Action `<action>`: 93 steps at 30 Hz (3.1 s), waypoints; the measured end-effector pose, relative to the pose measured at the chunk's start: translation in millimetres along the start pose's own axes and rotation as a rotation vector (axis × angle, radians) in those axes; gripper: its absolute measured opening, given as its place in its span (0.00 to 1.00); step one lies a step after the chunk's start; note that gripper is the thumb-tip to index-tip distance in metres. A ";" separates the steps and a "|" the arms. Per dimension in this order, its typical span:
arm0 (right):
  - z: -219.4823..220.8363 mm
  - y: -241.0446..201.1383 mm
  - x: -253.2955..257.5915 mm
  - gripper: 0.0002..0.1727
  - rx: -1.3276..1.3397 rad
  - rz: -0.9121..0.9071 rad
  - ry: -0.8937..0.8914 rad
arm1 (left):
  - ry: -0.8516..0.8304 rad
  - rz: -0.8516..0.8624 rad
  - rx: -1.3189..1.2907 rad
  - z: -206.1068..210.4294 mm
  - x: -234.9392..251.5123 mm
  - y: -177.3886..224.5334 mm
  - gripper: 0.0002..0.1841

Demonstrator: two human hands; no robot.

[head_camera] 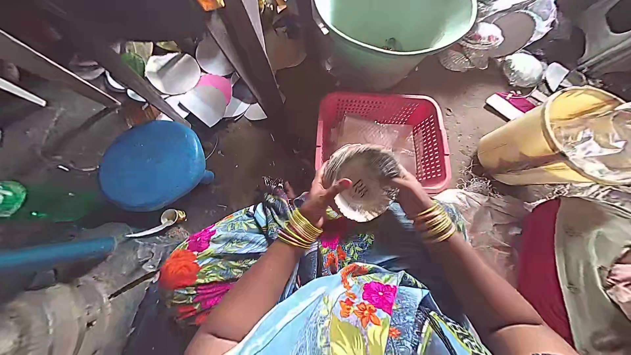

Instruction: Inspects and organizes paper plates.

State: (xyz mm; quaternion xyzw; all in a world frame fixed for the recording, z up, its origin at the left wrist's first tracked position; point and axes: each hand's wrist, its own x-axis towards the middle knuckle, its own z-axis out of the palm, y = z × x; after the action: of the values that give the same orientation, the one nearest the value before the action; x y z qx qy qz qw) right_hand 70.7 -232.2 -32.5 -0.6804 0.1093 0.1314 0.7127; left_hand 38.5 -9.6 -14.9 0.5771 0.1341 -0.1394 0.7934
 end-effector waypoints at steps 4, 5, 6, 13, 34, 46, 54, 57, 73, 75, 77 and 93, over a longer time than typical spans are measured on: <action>29.3 35.4 -35.0 0.32 -0.328 -0.389 0.119 | 0.060 0.022 -0.074 -6.1 -17.9 -22.3 0.34; 32.3 38.4 -39.5 0.28 -0.348 -0.529 0.133 | 0.038 0.044 -0.096 -16.8 -20.1 -28.5 0.31; 34.4 38.0 -44.7 0.24 -0.360 -0.659 0.114 | 0.003 0.069 -0.112 -28.1 -22.4 -32.8 0.25; 43.4 9.0 -94.6 0.34 -0.594 -0.980 -0.222 | -0.156 0.082 -0.221 -74.7 -46.8 -35.4 0.12; 5.7 -17.5 -96.0 0.17 0.017 -0.464 -0.591 | -0.461 0.151 -0.124 -76.9 -34.9 -49.0 0.09; 7.7 -20.9 -94.7 0.08 0.106 -0.454 -0.570 | -0.480 0.226 -0.079 -74.2 -32.5 -47.9 0.14; 2.8 -18.6 -94.4 0.07 0.121 -0.433 -0.590 | -0.437 0.066 -0.093 -69.4 -39.2 -41.0 0.11; 0.9 -15.4 -93.2 0.07 0.159 -0.404 -0.602 | -0.425 0.036 -0.078 -71.7 -37.4 -42.5 0.09; 2.6 -18.8 -98.9 0.10 -0.064 -0.667 -0.489 | -0.441 0.024 -0.108 -71.8 -36.1 -44.3 0.09; 2.9 -18.4 -100.5 0.11 -0.086 -0.683 -0.470 | -0.431 0.021 -0.089 -73.3 -35.6 -46.0 0.10; 3.2 -17.5 -101.4 0.10 -0.093 -0.690 -0.456 | -0.420 0.006 -0.053 -75.6 -36.1 -46.2 0.11; 1.4 -18.8 -100.9 0.11 -0.240 -0.847 -0.392 | -0.442 0.011 -0.080 -82.3 -29.5 -57.6 0.11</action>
State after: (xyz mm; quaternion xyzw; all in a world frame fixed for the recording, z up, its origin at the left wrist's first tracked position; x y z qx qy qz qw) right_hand -18.0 -235.4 19.0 -0.7049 -0.3298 -0.0327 0.6271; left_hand -14.8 53.8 -79.0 0.5011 -0.0410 -0.2527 0.8267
